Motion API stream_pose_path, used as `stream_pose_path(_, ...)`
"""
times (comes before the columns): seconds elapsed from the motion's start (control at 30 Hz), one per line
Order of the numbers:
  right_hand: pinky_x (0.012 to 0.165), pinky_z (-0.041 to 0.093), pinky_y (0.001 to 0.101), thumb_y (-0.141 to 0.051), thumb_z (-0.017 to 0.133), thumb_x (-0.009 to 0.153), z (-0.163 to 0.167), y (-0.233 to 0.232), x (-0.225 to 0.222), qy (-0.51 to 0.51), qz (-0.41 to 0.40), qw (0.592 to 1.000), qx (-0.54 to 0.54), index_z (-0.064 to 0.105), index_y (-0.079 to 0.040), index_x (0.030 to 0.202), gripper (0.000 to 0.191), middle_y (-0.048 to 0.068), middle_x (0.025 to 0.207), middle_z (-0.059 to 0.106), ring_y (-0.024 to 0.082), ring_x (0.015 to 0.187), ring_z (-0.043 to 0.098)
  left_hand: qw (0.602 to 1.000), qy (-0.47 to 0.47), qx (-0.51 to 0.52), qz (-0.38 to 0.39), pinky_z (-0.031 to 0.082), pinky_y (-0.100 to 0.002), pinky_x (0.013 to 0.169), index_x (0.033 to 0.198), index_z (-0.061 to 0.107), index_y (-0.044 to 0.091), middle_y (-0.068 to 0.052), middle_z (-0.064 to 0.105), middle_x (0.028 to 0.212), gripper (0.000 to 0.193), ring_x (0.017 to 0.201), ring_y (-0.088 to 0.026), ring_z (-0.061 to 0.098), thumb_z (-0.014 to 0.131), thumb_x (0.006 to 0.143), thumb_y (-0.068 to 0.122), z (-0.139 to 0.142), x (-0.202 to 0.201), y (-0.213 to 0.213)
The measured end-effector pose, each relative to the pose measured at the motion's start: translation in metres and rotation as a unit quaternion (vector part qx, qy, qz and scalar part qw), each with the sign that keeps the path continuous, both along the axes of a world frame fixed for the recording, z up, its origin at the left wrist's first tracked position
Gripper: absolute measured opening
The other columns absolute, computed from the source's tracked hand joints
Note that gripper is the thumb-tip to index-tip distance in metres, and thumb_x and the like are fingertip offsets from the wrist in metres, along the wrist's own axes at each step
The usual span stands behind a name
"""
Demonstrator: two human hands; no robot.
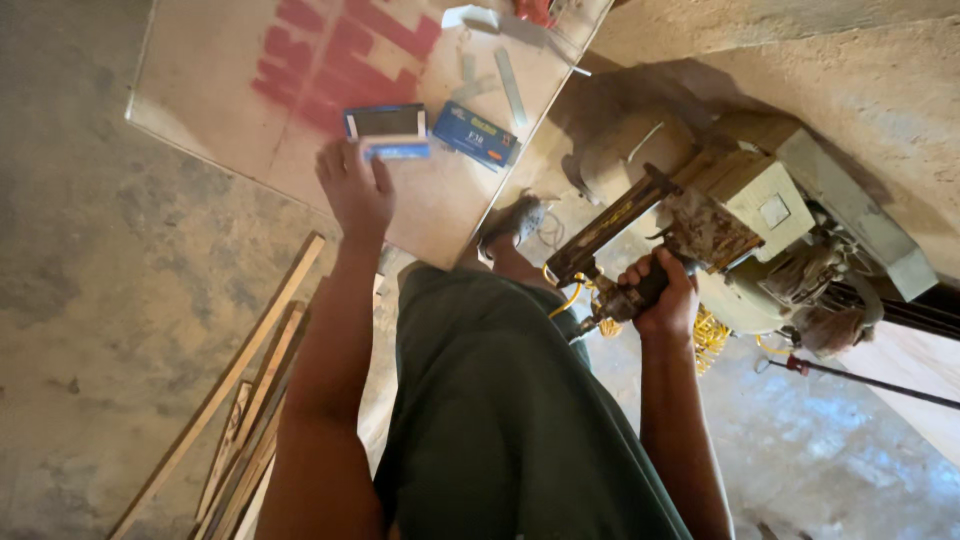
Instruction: The person saws a thin wooden strip, then measures the edge of a large wooden panel with a tape measure and marks it with a pencil. They gather wood strips from a pile on the floor, carry them to the workbench, and lay them out across the panel, then pick up a nail gun and a box of nails.
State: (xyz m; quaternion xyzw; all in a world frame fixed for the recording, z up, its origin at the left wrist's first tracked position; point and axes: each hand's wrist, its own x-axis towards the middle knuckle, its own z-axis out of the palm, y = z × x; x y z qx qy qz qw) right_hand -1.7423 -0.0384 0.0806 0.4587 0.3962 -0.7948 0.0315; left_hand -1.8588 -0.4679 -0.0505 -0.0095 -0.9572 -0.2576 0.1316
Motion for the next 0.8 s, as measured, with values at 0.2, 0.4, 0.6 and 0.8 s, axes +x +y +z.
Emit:
stream_pose_path(0.2, 0.070, 0.052, 0.0443, -0.017, 0.058, 0.101, -0.002, -0.001, 0.006, -0.002, -0.011, 1.000, 0.000, 0.056, -0.005, 0.095, 0.014, 0.009, 0.077, 0.056, 0.026, 0.069, 0.056, 0.973, -0.110, 0.070, -0.188, 0.047, -0.053, 0.088, 0.111, 0.063, 0.004, -0.019, 0.062, 0.103, 0.021, 0.100, -0.040, 0.059, 0.066, 0.091, 0.008, 0.003, 0.003, 0.036)
stream_pose_path(0.4, 0.070, 0.052, 0.0443, -0.015, 0.059, 0.102, -0.004, -0.004, 0.016, 0.018, -0.022, 1.000, -0.006, 0.057, -0.004, 0.096, 0.013, 0.010, 0.077, 0.056, 0.025, 0.069, 0.056, 0.962, -0.046, -0.038, -0.266, 0.044, -0.051, 0.103, 0.122, 0.064, 0.008, -0.017, 0.063, 0.125, 0.042, 0.121, -0.037, 0.056, 0.075, 0.081, 0.012, -0.004, -0.048, 0.096)
stream_pose_path(0.6, 0.067, 0.052, 0.0437, -0.013, 0.059, 0.100, 0.002, -0.008, 0.025, 0.024, -0.027, 0.999, 0.017, 0.056, -0.004, 0.098, 0.010, 0.010, 0.077, 0.056, 0.025, 0.068, 0.056, 0.911, -0.131, -0.095, -0.379, 0.034, -0.062, 0.109, 0.125, 0.067, 0.012, -0.011, 0.063, 0.121, 0.063, 0.120, -0.033, 0.056, 0.088, 0.068, 0.026, 0.004, -0.092, 0.094)
stream_pose_path(0.8, 0.068, 0.052, 0.0419, -0.012, 0.060, 0.100, 0.005, -0.008, 0.033, 0.016, -0.067, 0.998, 0.000, 0.055, -0.005, 0.101, 0.008, 0.011, 0.079, 0.058, 0.025, 0.069, 0.057, 0.886, -0.127, -0.113, -0.431, 0.035, -0.058, 0.111, 0.138, 0.064, 0.011, -0.013, 0.062, 0.125, 0.067, 0.122, -0.034, 0.056, 0.087, 0.078, 0.030, 0.006, -0.100, 0.087)
